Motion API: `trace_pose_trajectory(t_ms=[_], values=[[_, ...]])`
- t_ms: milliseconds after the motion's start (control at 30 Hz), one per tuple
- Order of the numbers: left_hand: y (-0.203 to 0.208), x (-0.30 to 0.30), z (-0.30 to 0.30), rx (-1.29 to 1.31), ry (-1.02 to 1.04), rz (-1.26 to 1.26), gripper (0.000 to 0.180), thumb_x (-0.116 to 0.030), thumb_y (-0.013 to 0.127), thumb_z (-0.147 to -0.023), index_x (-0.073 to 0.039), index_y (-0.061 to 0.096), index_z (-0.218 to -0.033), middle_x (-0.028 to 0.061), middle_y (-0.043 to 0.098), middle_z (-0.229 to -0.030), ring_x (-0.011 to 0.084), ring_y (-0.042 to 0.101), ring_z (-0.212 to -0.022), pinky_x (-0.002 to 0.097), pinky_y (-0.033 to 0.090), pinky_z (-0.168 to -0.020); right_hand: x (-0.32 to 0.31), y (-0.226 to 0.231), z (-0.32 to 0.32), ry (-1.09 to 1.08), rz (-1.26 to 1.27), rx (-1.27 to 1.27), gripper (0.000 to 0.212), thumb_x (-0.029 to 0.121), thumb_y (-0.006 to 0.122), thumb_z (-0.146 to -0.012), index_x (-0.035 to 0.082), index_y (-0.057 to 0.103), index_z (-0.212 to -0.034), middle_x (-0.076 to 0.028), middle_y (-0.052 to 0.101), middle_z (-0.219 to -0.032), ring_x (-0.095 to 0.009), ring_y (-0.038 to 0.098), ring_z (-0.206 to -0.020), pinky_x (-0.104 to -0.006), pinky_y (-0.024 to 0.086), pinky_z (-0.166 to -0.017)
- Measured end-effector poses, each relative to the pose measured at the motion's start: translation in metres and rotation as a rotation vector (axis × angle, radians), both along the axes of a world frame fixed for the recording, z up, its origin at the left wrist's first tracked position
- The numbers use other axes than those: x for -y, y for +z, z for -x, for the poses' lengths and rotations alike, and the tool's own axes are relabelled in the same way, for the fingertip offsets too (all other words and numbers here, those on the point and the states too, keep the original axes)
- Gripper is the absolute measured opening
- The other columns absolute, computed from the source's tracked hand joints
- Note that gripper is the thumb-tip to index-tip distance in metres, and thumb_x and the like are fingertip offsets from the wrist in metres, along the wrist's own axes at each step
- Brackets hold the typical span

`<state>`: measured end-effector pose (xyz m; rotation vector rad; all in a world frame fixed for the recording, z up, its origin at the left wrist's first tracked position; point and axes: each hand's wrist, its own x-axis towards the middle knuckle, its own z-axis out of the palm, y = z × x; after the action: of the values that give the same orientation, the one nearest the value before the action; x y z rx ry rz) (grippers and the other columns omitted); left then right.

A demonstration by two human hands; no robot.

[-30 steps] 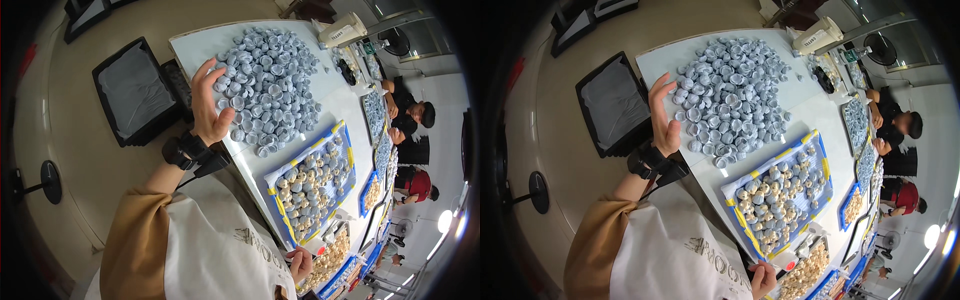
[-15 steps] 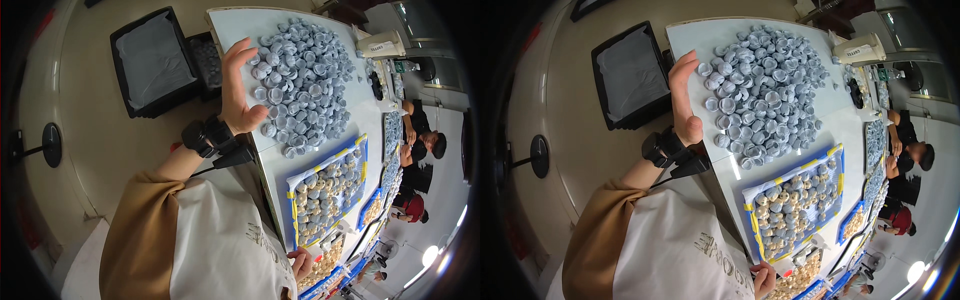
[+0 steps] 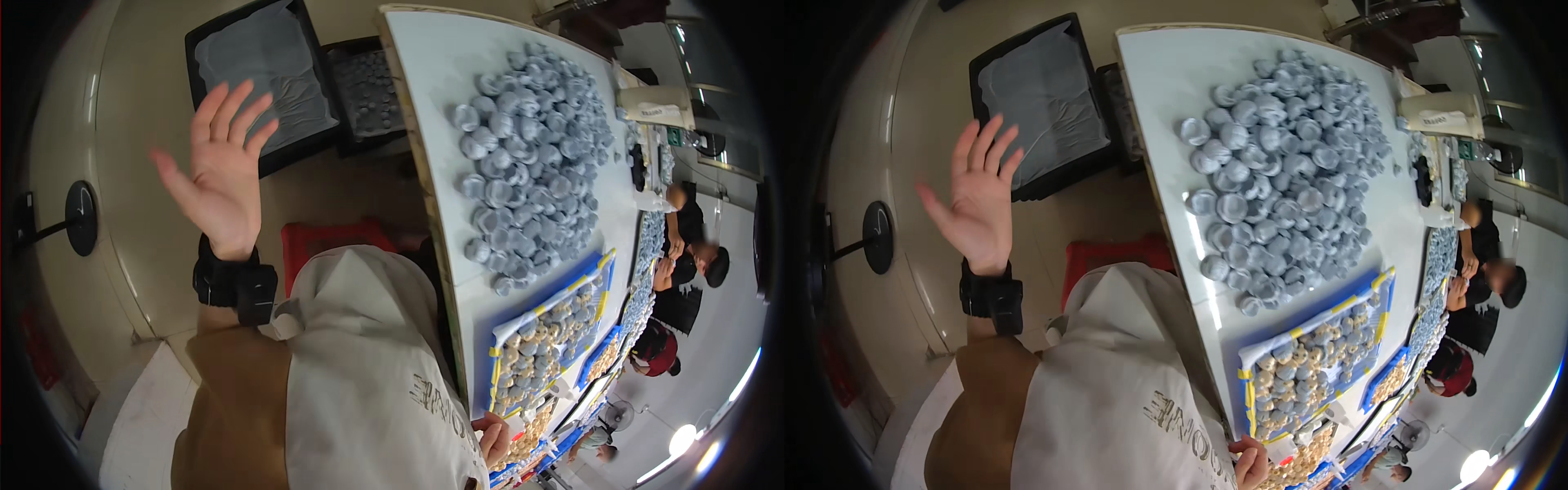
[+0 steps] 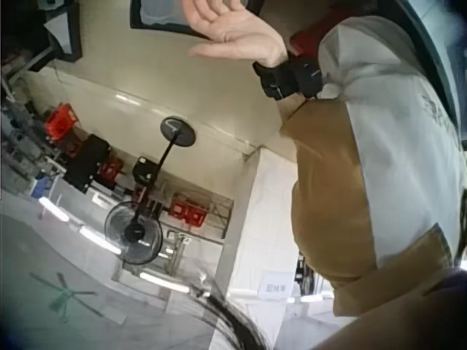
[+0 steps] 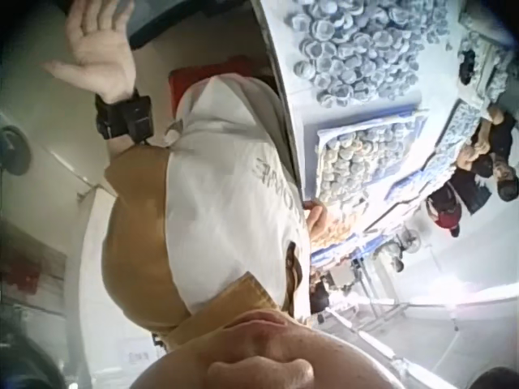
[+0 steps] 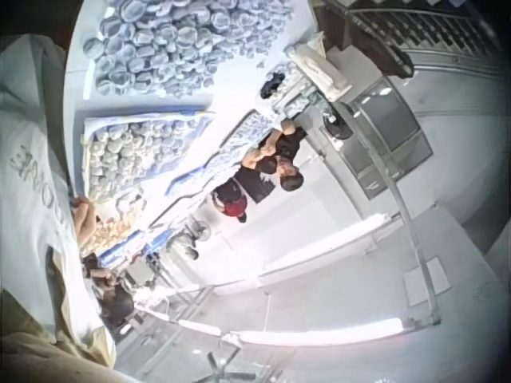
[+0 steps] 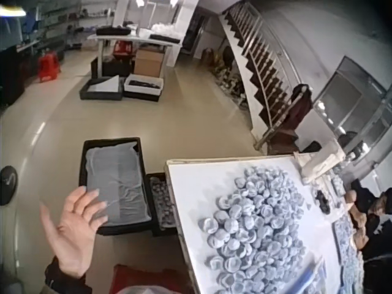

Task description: The person repeatedly picks up small blue and white plastic components from trays on a table. They apply a substance from a small bottle with a red cap to the blue component and then press it onto the white component. The assembled items are placed back onto the tray. The process is repeated continuously throughout the clip.

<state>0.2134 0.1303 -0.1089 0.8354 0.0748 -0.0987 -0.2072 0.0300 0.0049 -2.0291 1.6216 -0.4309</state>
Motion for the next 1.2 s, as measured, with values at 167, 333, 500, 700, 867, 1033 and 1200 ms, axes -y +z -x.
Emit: trace_pose_trajectory(t_ms=[167, 333, 500, 700, 867, 1033, 1200], values=[[-0.041, -0.019, 0.011, -0.191, 0.126, -0.115, 0.086, -0.069, 0.016, -0.085, 0.003, 0.04, -0.127, 0.0219, 0.045, -0.127, 0.0324, 0.045, -0.114, 0.0416, 0.035, -0.095, 0.001, 0.002, -0.028, 0.022, 0.022, -0.052, 0.034, 0.027, 0.041, -0.095, -0.002, 0.059, -0.092, -0.004, 0.054, -0.059, -0.01, 0.046, -0.055, -0.0243, 0.035, -0.056], [-0.051, -0.005, 0.014, -0.128, 0.119, -0.188, 0.081, -0.064, 0.017, -0.088, 0.003, 0.039, -0.127, 0.0205, 0.046, -0.126, 0.03, 0.046, -0.113, 0.0397, 0.037, -0.094, 0.006, 0.005, -0.034, 0.106, 0.049, -0.009, 0.033, 0.026, 0.041, -0.095, -0.002, 0.059, -0.092, -0.005, 0.054, -0.056, -0.011, 0.048, -0.054, -0.0252, 0.035, -0.056], [-0.044, 0.007, 0.009, -0.095, 0.122, -0.16, 0.076, -0.061, 0.016, -0.09, 0.001, 0.042, -0.124, 0.0182, 0.048, -0.122, 0.0272, 0.049, -0.108, 0.0382, 0.041, -0.088, 0.006, 0.005, -0.023, 0.113, 0.065, -0.024, 0.033, 0.025, 0.041, -0.095, -0.002, 0.059, -0.092, -0.006, 0.055, -0.056, -0.011, 0.049, -0.053, -0.0254, 0.036, -0.056], [-0.044, 0.002, 0.017, -0.184, 0.05, -0.084, 0.078, -0.063, 0.019, -0.089, 0.002, 0.039, -0.128, 0.0187, 0.046, -0.127, 0.0283, 0.046, -0.113, 0.0386, 0.036, -0.095, 0.001, 0.007, -0.029, 0.089, 0.066, -0.065, 0.032, 0.024, 0.042, -0.094, -0.003, 0.059, -0.092, -0.006, 0.056, -0.06, -0.012, 0.05, -0.056, -0.0259, 0.038, -0.058], [-0.036, -0.004, 0.019, -0.181, 0.086, -0.106, 0.077, -0.062, 0.02, -0.089, 0.001, 0.039, -0.128, 0.0185, 0.046, -0.127, 0.0283, 0.046, -0.113, 0.0388, 0.035, -0.095, 0.0, 0.007, -0.018, 0.078, 0.027, -0.038, 0.031, 0.023, 0.042, -0.094, -0.003, 0.059, -0.093, -0.006, 0.056, -0.061, -0.012, 0.052, -0.059, -0.027, 0.04, -0.062], [-0.032, 0.0, 0.021, -0.169, 0.088, -0.115, 0.076, -0.062, 0.019, -0.089, 0.001, 0.039, -0.128, 0.0192, 0.046, -0.126, 0.0286, 0.046, -0.113, 0.0388, 0.035, -0.095, 0.002, 0.009, -0.018, 0.11, 0.029, -0.054, 0.031, 0.024, 0.043, -0.094, -0.004, 0.058, -0.092, -0.006, 0.057, -0.062, -0.013, 0.053, -0.06, -0.0266, 0.041, -0.062], [-0.027, 0.0, 0.019, -0.332, -0.006, 0.077, 0.076, -0.061, 0.022, -0.089, 0.002, 0.036, -0.129, 0.0195, 0.045, -0.126, 0.0291, 0.045, -0.112, 0.0384, 0.034, -0.096, 0.001, 0.002, -0.014, 0.109, -0.021, 0.029, 0.028, 0.021, 0.045, -0.093, -0.004, 0.058, -0.093, -0.007, 0.057, -0.063, -0.013, 0.053, -0.061, -0.026, 0.041, -0.062]])
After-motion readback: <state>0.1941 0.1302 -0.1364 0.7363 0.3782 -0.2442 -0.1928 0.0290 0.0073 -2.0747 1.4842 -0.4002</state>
